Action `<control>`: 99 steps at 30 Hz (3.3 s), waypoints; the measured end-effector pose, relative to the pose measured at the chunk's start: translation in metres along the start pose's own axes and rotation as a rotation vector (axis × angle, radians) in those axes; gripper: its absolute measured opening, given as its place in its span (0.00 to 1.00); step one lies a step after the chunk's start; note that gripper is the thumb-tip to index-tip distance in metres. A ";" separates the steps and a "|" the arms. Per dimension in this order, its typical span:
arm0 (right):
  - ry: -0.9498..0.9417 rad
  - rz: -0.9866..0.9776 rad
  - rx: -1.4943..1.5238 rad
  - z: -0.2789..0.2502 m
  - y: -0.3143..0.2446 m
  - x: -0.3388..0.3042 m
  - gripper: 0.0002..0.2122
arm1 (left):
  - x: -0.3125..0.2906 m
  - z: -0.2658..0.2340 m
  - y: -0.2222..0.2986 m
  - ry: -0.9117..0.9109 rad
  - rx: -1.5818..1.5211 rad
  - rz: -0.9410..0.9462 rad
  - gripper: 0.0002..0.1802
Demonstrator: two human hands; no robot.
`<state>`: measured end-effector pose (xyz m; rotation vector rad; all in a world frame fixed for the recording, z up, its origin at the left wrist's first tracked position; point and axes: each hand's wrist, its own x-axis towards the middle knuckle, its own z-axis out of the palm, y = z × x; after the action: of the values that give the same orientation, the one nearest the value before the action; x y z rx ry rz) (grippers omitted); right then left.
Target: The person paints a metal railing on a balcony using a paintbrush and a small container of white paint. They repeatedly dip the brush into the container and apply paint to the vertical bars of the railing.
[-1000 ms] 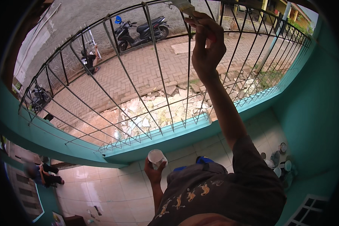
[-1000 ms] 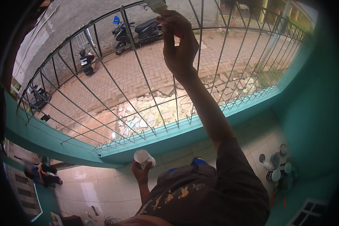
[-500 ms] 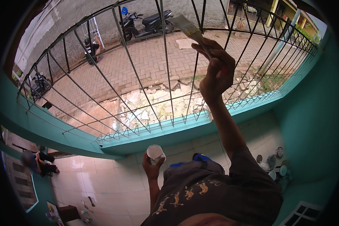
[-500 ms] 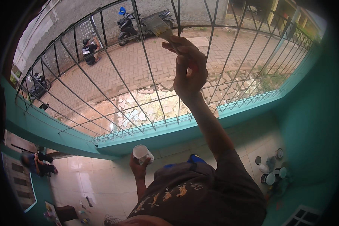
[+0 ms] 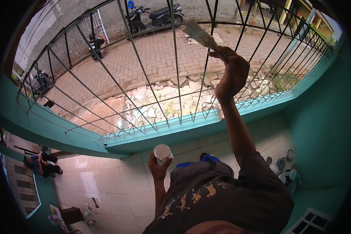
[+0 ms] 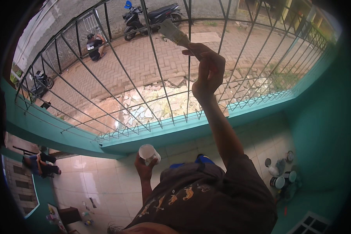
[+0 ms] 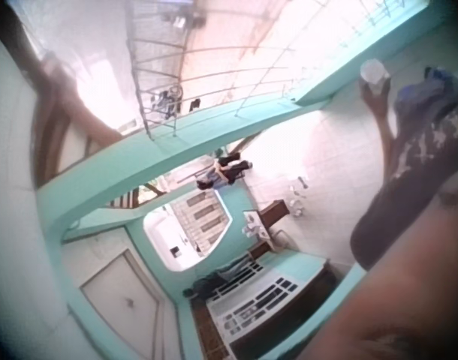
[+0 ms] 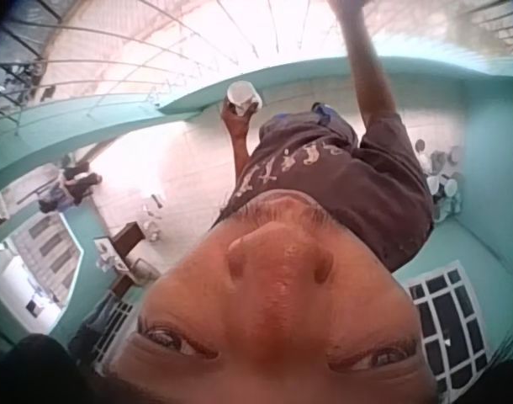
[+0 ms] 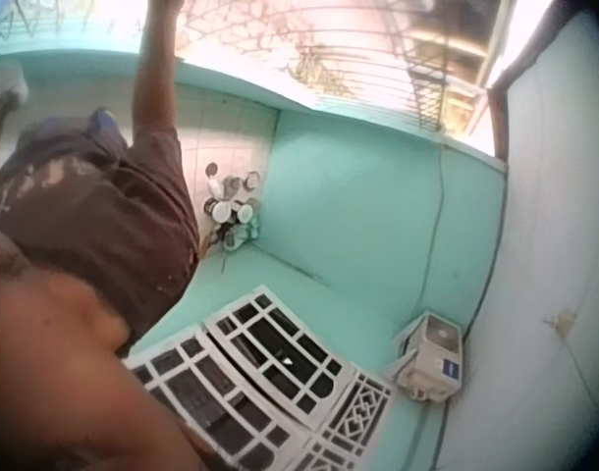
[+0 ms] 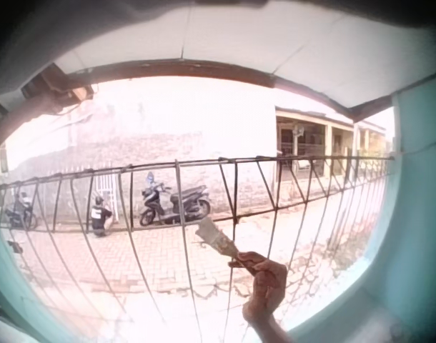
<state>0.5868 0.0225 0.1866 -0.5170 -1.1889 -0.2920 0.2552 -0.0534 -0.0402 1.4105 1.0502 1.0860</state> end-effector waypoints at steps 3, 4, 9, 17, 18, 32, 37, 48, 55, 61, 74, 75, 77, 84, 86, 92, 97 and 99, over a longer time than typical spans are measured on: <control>0.036 -0.051 0.024 -0.001 -0.003 0.007 0.08 | 0.002 0.004 -0.002 0.005 -0.024 -0.007 0.37; 0.048 -0.053 0.022 0.000 -0.003 0.008 0.08 | 0.001 0.003 -0.003 0.003 -0.028 -0.009 0.37; 0.052 0.010 -0.033 -0.004 0.007 -0.005 0.08 | 0.001 0.001 -0.001 -0.025 -0.011 -0.016 0.37; 0.054 -0.037 -0.090 -0.007 0.010 0.001 0.08 | 0.003 -0.001 -0.006 -0.011 -0.016 -0.019 0.37; 0.051 -0.021 -0.114 -0.012 0.010 -0.005 0.08 | 0.002 -0.001 -0.003 -0.018 -0.016 -0.015 0.37; 0.120 -0.077 -0.083 -0.011 -0.008 -0.008 0.08 | 0.004 0.004 0.002 -0.021 -0.030 -0.021 0.38; 0.115 -0.040 -0.129 -0.003 -0.002 -0.006 0.11 | 0.004 0.004 -0.006 -0.017 -0.041 -0.005 0.39; 0.062 -0.046 -0.094 -0.008 -0.008 0.020 0.06 | 0.002 0.003 -0.004 -0.002 -0.043 -0.019 0.38; 0.089 -0.096 -0.162 -0.008 -0.014 0.019 0.12 | 0.005 0.003 -0.008 -0.001 -0.043 -0.008 0.38; -0.035 -0.132 -0.145 -0.005 -0.008 0.005 0.10 | 0.005 0.006 -0.006 -0.003 -0.056 -0.008 0.38; -0.118 -0.094 -0.051 -0.002 -0.009 -0.018 0.08 | 0.007 0.010 0.001 -0.012 -0.055 -0.024 0.38; -0.123 -0.126 -0.020 -0.001 -0.007 -0.015 0.08 | 0.008 0.009 -0.003 -0.007 -0.056 -0.022 0.38; -0.150 -0.136 0.022 0.002 -0.007 -0.009 0.09 | 0.004 0.006 -0.007 -0.002 -0.036 -0.021 0.38; -0.217 -0.141 -0.096 -0.015 0.005 0.004 0.11 | 0.003 0.002 -0.006 0.004 -0.001 -0.031 0.38; -0.125 -0.145 0.029 -0.014 -0.001 0.004 0.09 | 0.003 0.003 -0.007 0.010 -0.003 -0.032 0.39; -0.140 -0.084 -0.002 -0.011 0.019 0.009 0.07 | 0.006 0.005 -0.008 -0.026 -0.008 -0.021 0.39; -0.092 -0.129 0.079 -0.016 0.001 0.006 0.09 | 0.007 0.007 -0.005 -0.013 0.005 -0.034 0.39; -0.146 -0.104 0.016 -0.013 0.001 0.009 0.09 | 0.010 0.010 -0.008 -0.029 -0.013 -0.020 0.39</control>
<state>0.6010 0.0168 0.1913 -0.4696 -1.3616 -0.3375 0.2668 -0.0453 -0.0476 1.3986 1.0321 1.0535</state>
